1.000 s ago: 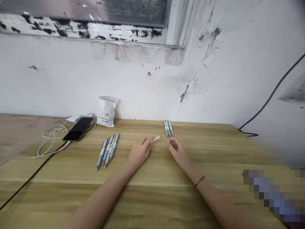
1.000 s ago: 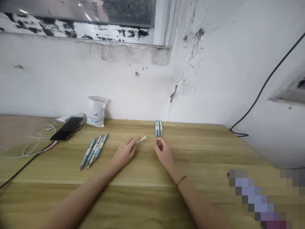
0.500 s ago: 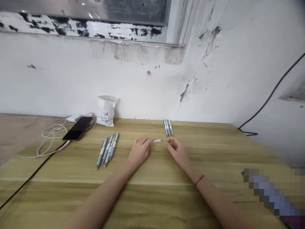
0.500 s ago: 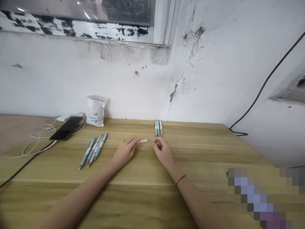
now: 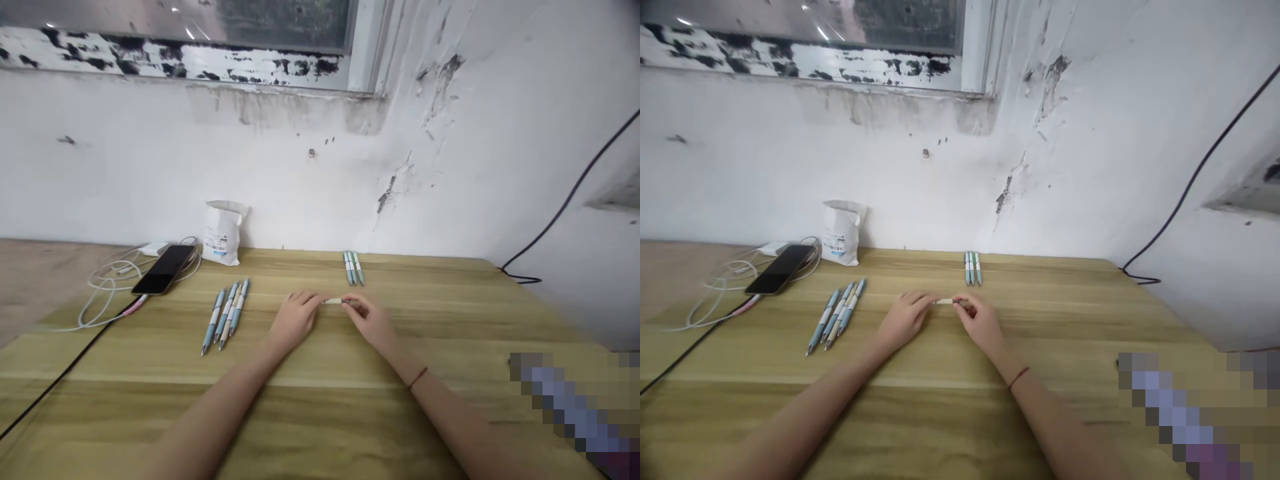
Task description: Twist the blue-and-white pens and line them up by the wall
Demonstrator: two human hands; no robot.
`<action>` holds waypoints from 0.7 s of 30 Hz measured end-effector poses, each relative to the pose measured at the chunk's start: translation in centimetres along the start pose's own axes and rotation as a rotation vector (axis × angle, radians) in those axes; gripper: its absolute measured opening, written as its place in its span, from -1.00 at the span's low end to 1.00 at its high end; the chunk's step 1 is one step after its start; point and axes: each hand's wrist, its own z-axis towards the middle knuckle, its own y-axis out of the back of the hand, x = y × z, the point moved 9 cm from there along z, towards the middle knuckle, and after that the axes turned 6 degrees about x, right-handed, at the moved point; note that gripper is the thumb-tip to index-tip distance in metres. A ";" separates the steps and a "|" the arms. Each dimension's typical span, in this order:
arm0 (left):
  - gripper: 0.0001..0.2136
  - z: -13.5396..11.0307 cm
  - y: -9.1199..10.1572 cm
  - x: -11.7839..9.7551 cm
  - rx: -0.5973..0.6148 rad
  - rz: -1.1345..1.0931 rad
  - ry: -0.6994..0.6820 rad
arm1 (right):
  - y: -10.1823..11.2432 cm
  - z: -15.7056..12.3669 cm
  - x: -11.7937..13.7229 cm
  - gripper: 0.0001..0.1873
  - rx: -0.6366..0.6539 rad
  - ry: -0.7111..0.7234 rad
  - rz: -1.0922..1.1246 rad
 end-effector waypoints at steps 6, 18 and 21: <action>-0.65 -0.1 0.2 -0.3 -0.006 0.005 -0.026 | 0.0 0.0 0.1 -0.74 0.021 -0.027 -0.016; -0.63 -0.1 0.3 -0.5 -0.018 0.002 -0.019 | -0.3 0.0 0.9 -0.79 0.056 0.051 -0.047; -0.64 -0.2 0.4 -0.6 -0.032 0.012 -0.032 | -0.3 0.0 0.9 -0.75 0.066 0.033 -0.062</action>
